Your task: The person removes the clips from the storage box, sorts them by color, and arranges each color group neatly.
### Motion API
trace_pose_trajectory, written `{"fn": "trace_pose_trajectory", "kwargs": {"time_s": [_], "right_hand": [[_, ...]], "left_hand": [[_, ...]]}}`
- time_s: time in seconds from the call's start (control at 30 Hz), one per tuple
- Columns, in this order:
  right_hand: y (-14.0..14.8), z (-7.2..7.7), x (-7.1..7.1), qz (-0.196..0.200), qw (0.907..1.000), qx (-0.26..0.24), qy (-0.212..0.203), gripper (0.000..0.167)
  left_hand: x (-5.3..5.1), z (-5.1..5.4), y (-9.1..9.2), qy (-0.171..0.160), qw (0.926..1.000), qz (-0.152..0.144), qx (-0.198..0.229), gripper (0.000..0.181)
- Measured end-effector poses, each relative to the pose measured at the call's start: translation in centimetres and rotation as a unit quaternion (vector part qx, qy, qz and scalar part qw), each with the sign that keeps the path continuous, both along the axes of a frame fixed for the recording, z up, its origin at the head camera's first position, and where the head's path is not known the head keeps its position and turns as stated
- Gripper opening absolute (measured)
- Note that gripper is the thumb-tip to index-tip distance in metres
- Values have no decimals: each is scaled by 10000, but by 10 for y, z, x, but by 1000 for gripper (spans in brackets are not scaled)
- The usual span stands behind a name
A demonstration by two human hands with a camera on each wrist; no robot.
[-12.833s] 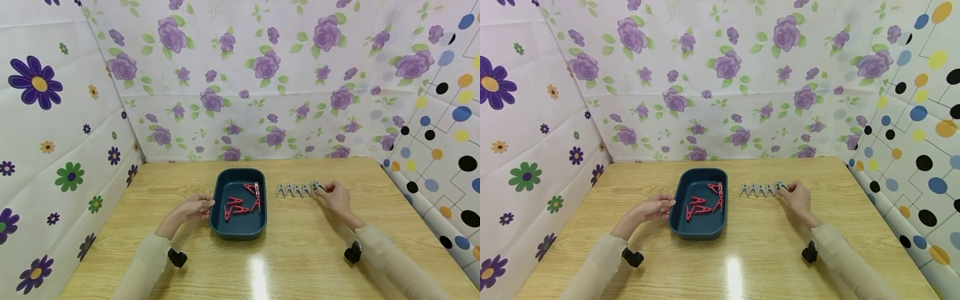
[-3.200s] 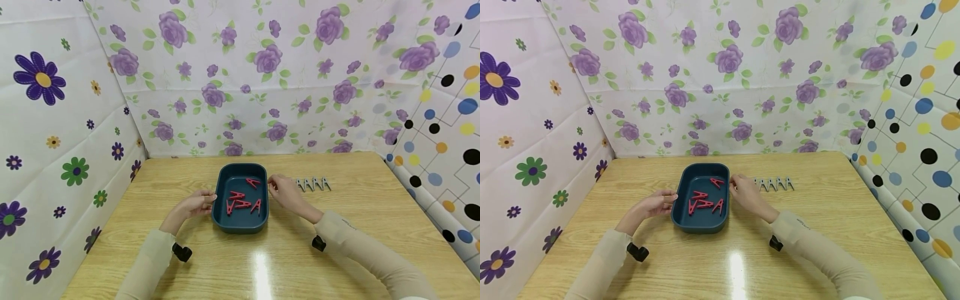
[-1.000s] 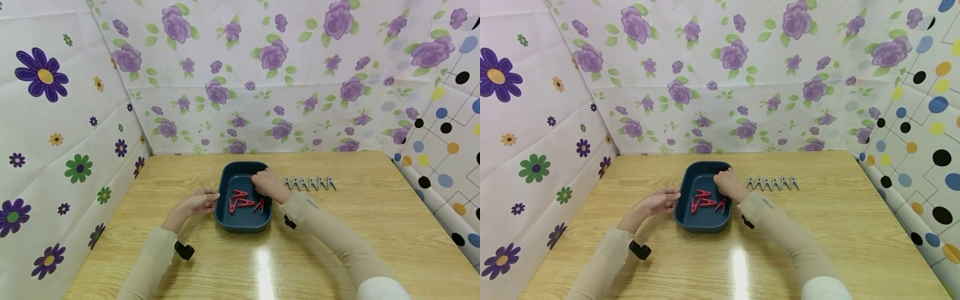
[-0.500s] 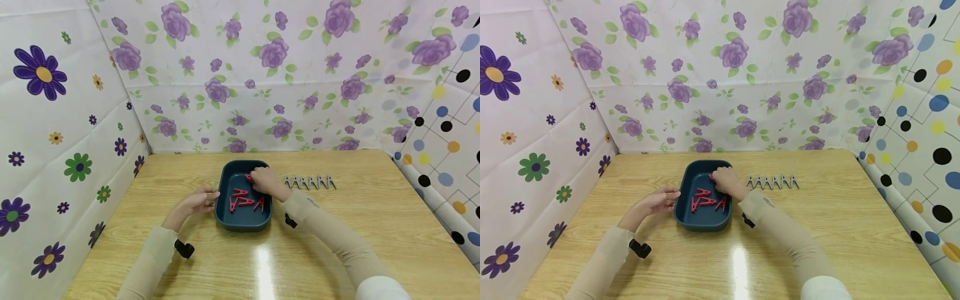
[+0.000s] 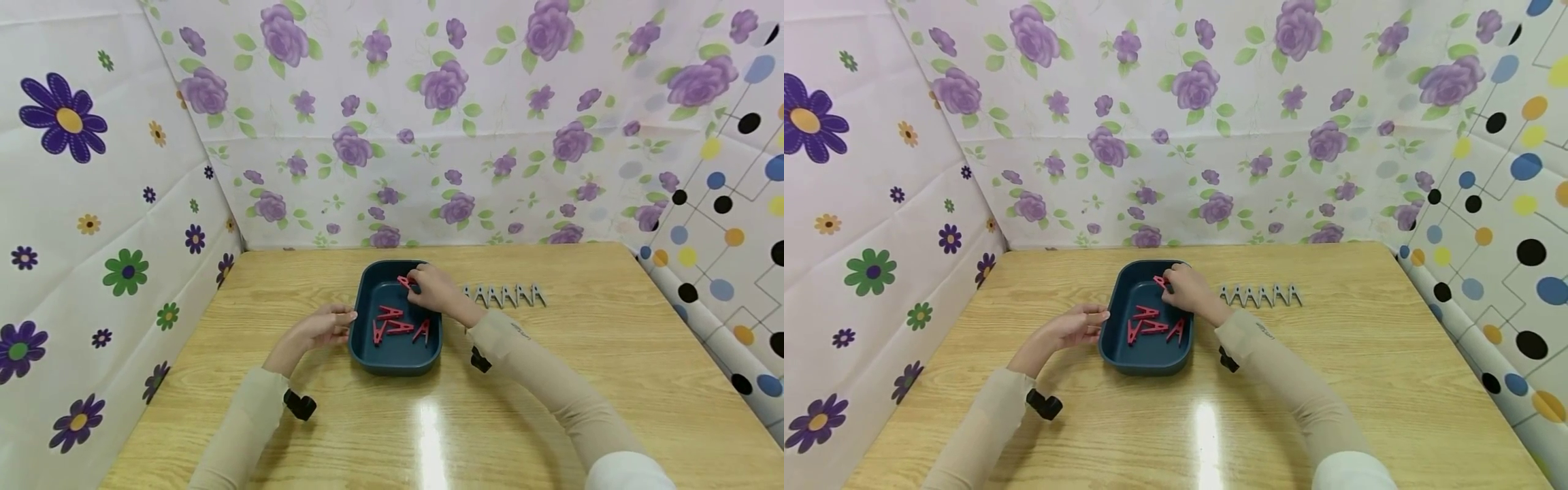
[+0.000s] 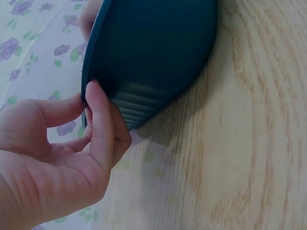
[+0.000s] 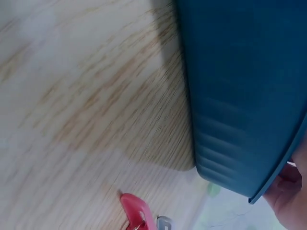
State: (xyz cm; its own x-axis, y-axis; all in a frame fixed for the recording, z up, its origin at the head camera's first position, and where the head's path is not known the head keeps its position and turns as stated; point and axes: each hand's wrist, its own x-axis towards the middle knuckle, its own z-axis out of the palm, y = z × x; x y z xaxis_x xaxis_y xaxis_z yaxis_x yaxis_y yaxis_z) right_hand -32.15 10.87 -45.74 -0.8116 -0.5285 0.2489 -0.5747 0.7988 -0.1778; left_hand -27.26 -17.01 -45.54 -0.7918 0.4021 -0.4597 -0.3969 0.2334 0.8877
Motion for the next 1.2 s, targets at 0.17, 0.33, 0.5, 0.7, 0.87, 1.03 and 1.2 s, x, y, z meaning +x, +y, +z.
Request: {"fn": "trace_pose_trajectory", "kwargs": {"time_s": [0.17, 0.33, 0.5, 0.7, 0.87, 1.03, 1.2], "right_hand": [[3, 1, 2, 52, 9991, -401, 106, 33], [4, 3, 6, 65, 9980, -576, 241, 33], [7, 7, 11, 35, 9972, -709, 241, 32], [12, 15, 15, -33, 9968, -743, 292, 32], [19, 20, 18, 26, 9967, -732, 336, 33], [30, 23, 20, -36, 9971, -721, 220, 34], [41, 25, 23, -78, 9955, -897, 306, 32]], "left_hand": [[0, 0, 0, -3, 10000, -41, 44, 46], [1, -1, 0, -39, 10000, 27, 57, 45], [2, -1, -1, -65, 9999, 76, 94, 47], [2, 0, -1, -28, 9999, 20, 115, 47], [2, 0, 0, -29, 9999, 26, 92, 47], [1, 0, 0, 20, 9999, -6, 98, 45], [0, -1, 0, 30, 10000, -34, 86, 45]]}}
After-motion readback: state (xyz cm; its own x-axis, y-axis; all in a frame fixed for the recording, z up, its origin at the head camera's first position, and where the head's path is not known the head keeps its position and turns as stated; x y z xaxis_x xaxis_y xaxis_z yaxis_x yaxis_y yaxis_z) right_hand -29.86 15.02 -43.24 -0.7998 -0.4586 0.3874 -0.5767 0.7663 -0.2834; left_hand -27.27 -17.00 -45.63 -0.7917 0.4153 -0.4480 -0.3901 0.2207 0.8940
